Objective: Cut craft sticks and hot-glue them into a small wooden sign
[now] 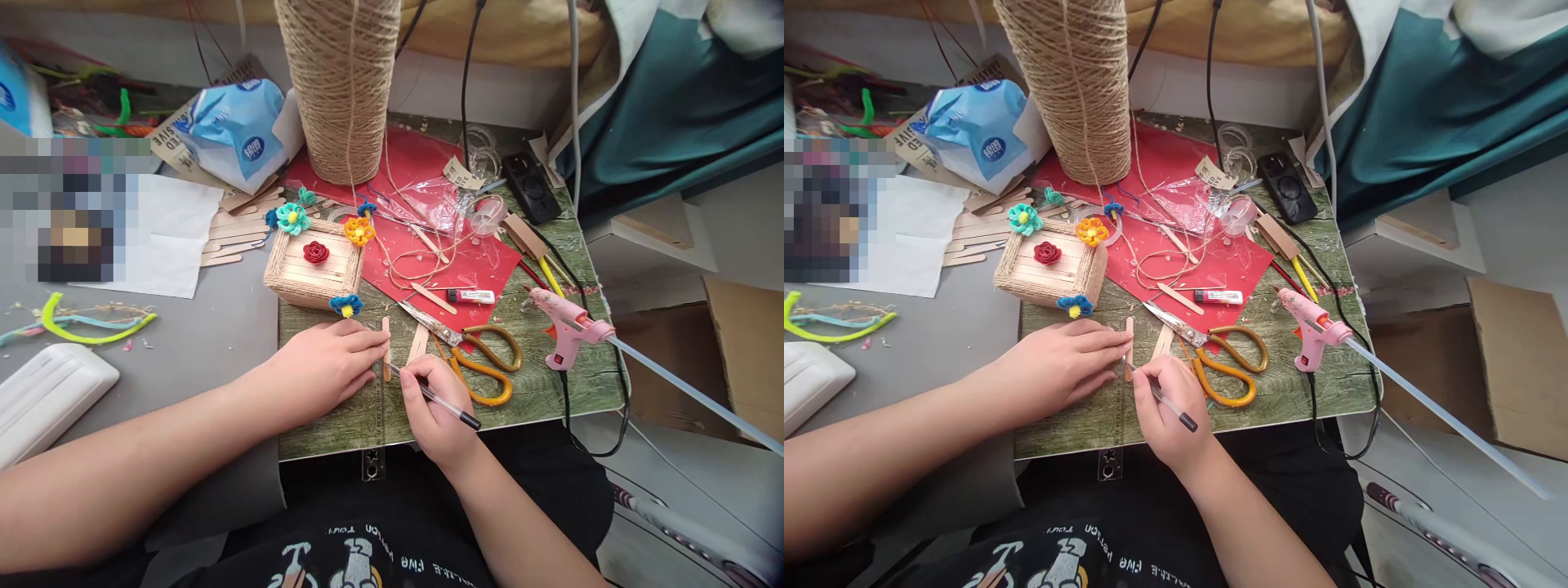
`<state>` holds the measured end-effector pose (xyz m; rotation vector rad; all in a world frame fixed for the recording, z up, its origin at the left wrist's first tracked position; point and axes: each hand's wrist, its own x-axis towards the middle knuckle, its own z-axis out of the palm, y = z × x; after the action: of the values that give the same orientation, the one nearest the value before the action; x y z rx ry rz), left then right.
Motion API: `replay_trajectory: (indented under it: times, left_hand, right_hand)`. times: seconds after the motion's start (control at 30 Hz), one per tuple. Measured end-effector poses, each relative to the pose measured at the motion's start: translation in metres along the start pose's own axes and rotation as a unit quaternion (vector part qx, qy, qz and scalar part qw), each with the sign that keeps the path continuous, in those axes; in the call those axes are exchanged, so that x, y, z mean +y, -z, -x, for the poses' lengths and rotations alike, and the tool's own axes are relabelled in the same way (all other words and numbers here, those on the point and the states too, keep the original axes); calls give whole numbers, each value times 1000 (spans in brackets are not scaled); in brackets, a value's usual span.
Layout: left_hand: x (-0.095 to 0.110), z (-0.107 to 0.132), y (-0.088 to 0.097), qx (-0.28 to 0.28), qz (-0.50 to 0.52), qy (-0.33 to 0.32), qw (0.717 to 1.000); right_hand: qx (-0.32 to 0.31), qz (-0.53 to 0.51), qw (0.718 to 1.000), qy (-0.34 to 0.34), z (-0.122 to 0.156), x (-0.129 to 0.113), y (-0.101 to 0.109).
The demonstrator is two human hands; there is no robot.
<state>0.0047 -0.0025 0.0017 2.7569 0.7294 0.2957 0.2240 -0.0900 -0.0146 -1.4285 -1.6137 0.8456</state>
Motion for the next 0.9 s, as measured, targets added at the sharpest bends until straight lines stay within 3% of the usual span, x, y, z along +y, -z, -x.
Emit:
replay_trajectory:
  times: [0.9]
  left_hand:
    - [1,-1,1,-3,2,10,1000]
  right_hand:
    - [10,-6,1000,-12,5,5,-1]
